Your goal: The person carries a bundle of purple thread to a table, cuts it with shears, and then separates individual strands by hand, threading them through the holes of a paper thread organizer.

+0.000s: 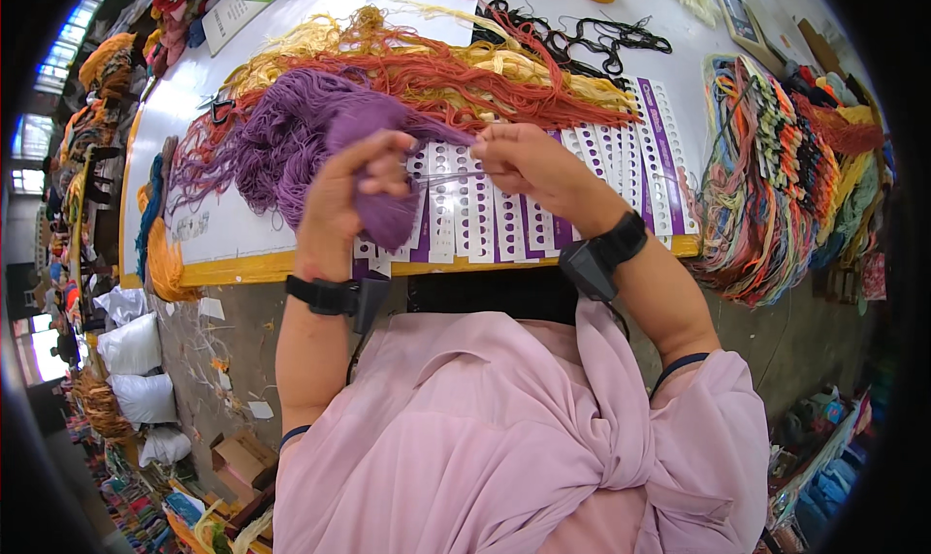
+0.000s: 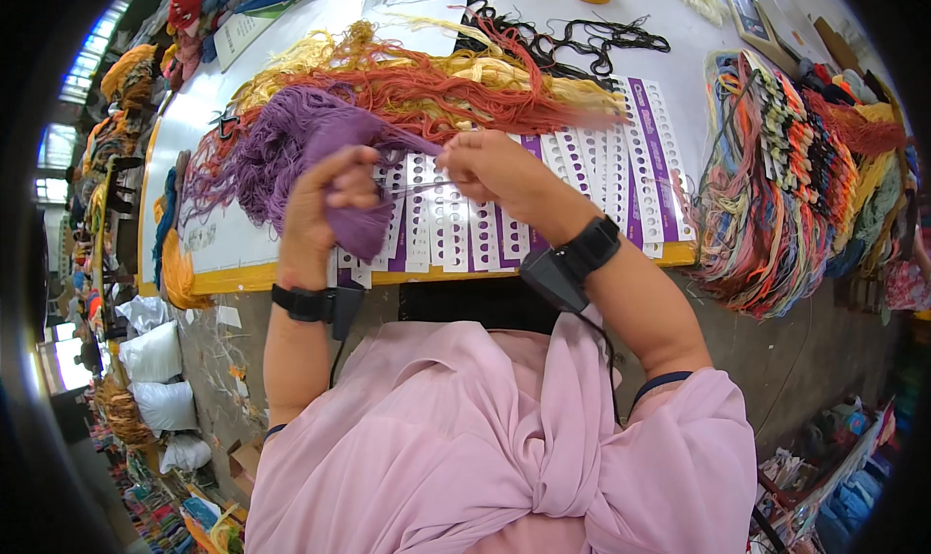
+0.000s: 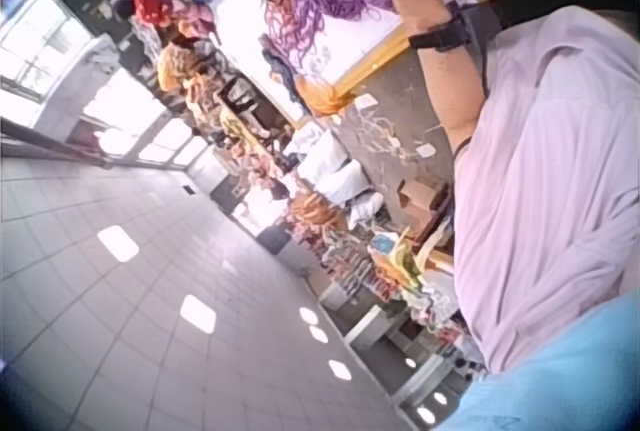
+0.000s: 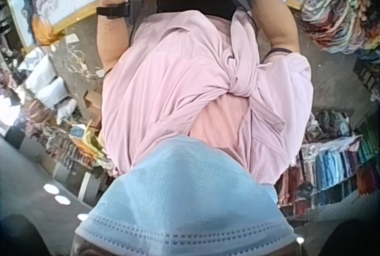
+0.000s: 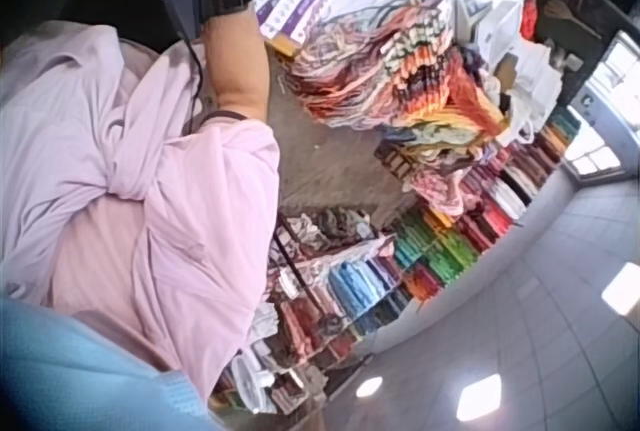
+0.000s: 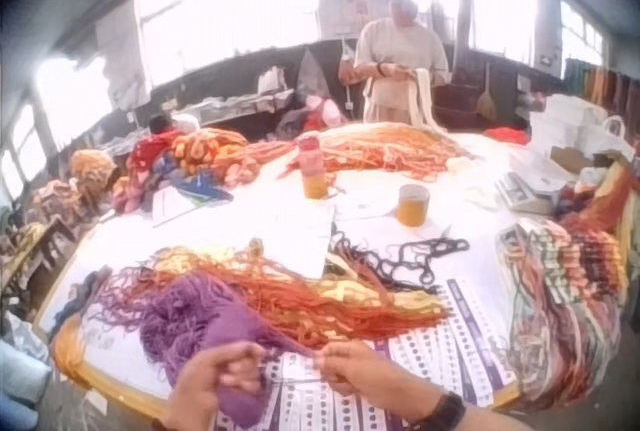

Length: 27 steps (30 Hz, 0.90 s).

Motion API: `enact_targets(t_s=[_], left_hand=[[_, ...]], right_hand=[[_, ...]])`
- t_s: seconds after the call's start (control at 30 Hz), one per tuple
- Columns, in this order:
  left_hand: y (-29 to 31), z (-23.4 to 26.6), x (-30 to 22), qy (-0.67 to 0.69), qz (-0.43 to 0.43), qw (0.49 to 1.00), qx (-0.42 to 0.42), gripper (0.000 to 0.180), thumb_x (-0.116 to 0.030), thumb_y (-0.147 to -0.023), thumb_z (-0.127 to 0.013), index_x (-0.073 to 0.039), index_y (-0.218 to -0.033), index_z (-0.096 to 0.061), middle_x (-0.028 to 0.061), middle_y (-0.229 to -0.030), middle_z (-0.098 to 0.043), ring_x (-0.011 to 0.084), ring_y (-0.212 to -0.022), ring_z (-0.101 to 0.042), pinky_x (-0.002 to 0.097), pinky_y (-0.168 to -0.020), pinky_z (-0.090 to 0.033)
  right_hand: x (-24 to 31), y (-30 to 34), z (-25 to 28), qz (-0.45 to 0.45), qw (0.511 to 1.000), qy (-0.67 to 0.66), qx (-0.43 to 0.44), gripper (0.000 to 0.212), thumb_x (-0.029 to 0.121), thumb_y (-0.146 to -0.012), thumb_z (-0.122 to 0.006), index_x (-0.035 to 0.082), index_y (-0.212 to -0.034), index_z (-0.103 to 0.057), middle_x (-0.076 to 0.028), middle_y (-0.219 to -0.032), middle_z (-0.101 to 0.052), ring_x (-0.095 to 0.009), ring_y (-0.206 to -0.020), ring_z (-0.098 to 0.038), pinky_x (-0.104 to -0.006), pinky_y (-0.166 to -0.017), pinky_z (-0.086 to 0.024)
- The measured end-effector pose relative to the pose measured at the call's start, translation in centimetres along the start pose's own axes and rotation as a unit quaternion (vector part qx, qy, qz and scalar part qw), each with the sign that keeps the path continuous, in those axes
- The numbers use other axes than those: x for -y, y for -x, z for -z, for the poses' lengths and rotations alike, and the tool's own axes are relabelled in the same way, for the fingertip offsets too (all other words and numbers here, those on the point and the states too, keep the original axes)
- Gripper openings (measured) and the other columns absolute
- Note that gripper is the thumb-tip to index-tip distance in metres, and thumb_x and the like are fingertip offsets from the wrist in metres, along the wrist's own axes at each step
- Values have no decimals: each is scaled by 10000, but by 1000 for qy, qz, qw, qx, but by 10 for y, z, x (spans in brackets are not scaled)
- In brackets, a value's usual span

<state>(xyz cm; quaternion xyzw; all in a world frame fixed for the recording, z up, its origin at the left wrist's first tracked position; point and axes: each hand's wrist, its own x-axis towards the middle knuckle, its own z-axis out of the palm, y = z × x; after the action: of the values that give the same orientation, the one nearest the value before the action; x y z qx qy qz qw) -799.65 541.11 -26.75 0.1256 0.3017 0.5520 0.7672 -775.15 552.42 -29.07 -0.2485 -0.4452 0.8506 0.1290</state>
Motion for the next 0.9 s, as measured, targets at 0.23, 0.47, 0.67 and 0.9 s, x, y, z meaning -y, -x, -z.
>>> enact_targets(t_s=[0.23, 0.47, 0.67, 0.9], left_hand=[[55, 73, -132, 149, -353, 923, 26, 385, -101, -927, -572, 91, -1254, -507, 25, -845, -539, 74, -626, -453, 271, -757, -422], [153, 152, -247, 15, -547, 802, -241, 347, -231, -965, -463, 12, -1184, -580, -2, -651, -500, 135, -747, -548, 533, -1018, -377], [38, 52, -159, -191, -352, 905, -140, 172, -59, -871, -616, 13, -1028, -617, 64, -752, -599, 153, -640, -581, 300, -751, -528], [-58, -47, 17, -142, 64, 969, -191, 260, -91, -930, -601, 96, -1110, -581, 224, -1035, -668, 167, -689, -626, 255, -647, -557]], right_hand=[[52, 60, 7, 294, 947, -82, -101, 112, 96, -962, -534, 19, -917, -602, -63, -929, -614, -173, -888, -576, -320, -830, -459], [136, 278, 243, 491, 755, -228, -369, 75, -6, -861, -553, -37, -919, -591, -121, -914, -629, -195, -757, -576, -369, -788, -483], [111, 204, 193, 439, 744, 201, -462, 169, 87, -910, -553, -8, -1041, -601, -73, -920, -632, -161, -754, -590, -330, -729, -491], [20, 7, 55, 134, 846, 510, -74, 94, 104, -953, -511, 15, -938, -539, -23, -637, -618, -136, -575, -605, -287, -584, -467]])
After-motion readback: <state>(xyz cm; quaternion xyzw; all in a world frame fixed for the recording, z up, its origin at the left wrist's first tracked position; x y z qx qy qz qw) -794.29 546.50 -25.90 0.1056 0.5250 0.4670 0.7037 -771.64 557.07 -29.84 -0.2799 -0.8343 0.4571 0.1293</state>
